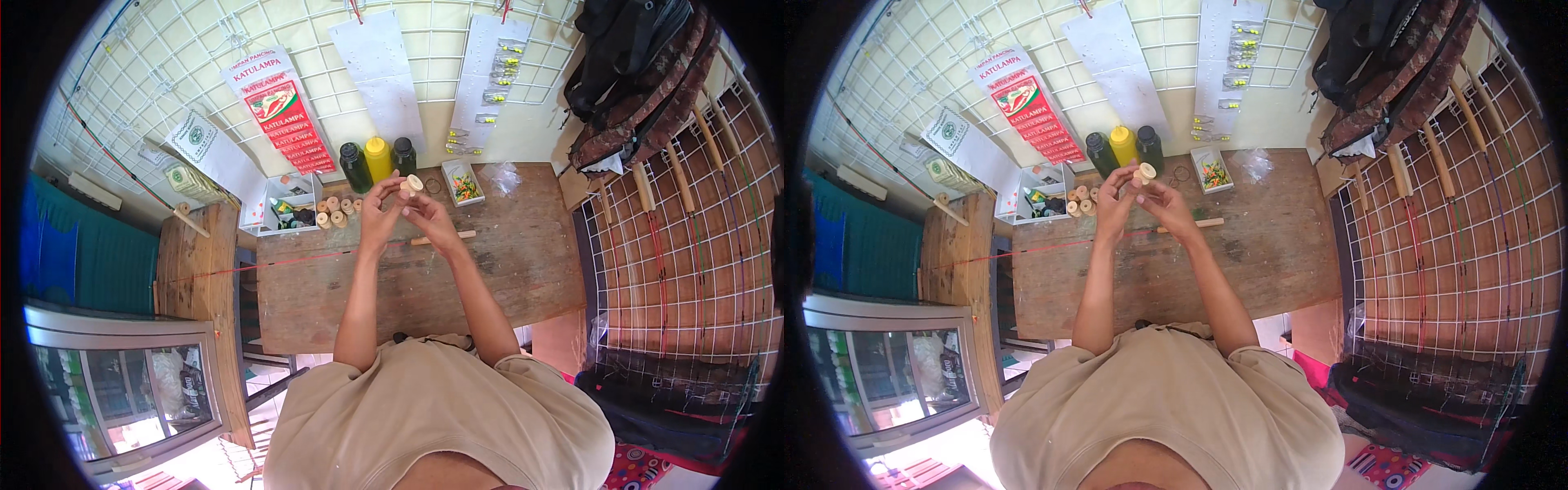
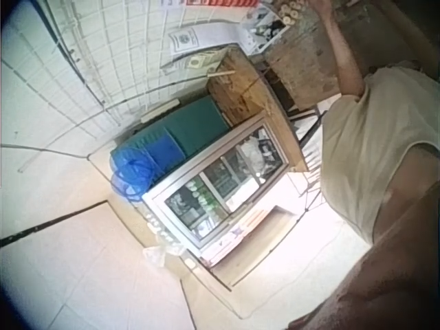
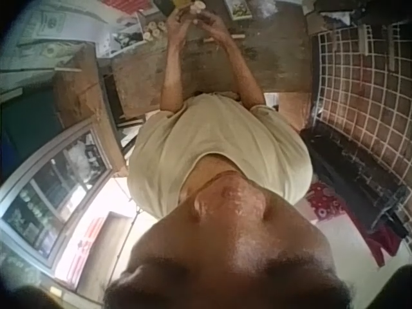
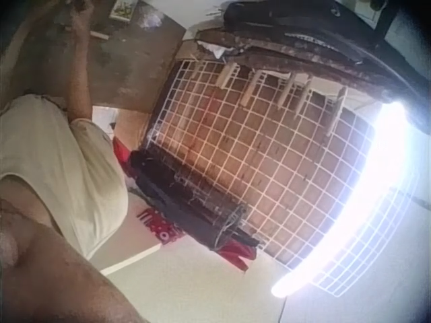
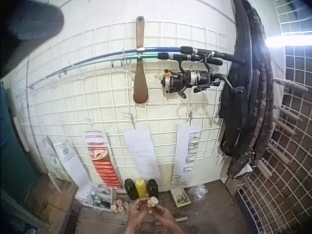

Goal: Assembling components of a fishing rod by threading and securing cork handles onto the rod blank.

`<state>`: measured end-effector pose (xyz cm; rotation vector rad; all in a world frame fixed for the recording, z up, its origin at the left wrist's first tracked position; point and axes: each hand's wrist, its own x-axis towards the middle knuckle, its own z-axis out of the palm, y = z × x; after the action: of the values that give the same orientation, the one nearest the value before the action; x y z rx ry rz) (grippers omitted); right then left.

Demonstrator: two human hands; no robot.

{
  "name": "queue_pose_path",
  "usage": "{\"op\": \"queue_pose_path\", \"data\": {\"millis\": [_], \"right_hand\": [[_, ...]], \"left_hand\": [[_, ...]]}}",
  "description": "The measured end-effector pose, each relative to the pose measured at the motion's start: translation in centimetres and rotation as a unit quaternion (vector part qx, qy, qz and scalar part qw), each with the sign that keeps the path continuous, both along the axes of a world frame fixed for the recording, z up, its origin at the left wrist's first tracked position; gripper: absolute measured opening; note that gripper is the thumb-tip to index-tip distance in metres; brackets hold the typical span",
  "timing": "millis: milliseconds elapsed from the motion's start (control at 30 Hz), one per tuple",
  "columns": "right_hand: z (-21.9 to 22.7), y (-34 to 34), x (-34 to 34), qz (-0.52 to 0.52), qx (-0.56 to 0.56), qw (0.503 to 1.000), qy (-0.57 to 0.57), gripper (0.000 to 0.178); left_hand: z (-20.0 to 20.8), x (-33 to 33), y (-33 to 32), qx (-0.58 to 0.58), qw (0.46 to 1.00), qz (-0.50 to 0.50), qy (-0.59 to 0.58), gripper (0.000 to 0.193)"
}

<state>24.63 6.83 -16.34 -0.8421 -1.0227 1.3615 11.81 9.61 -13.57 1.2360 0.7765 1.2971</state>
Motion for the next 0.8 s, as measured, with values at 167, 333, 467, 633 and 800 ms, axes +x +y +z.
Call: {"op": "queue_pose_path", "data": {"millis": [167,333,467,633,800], "right_hand": [[-1.6,0.6,1.0,-0.023,-0.013,1.0,-0.009,0.02],[-0.9,-0.1,2.2,-0.032,0.016,0.999,0.036,0.018],[-0.7,-0.3,2.7,-0.003,0.028,0.996,0.082,0.016],[0.0,-0.7,3.3,0.044,0.02,0.998,0.043,0.016],[2.0,-1.2,3.8,0.011,0.021,0.99,-0.138,0.014]], "left_hand": [[0.2,-0.1,-0.1,0.012,1.0,-0.005,0.018,0.039],[-0.4,-0.8,0.4,0.036,0.998,0.029,0.031,0.039],[-0.4,-0.5,0.4,0.021,0.998,0.052,-0.01,0.039],[-0.6,-0.5,0.5,0.007,0.992,0.124,-0.039,0.036],[-1.9,-0.5,0.7,0.01,0.99,0.138,0.028,0.032]]}}
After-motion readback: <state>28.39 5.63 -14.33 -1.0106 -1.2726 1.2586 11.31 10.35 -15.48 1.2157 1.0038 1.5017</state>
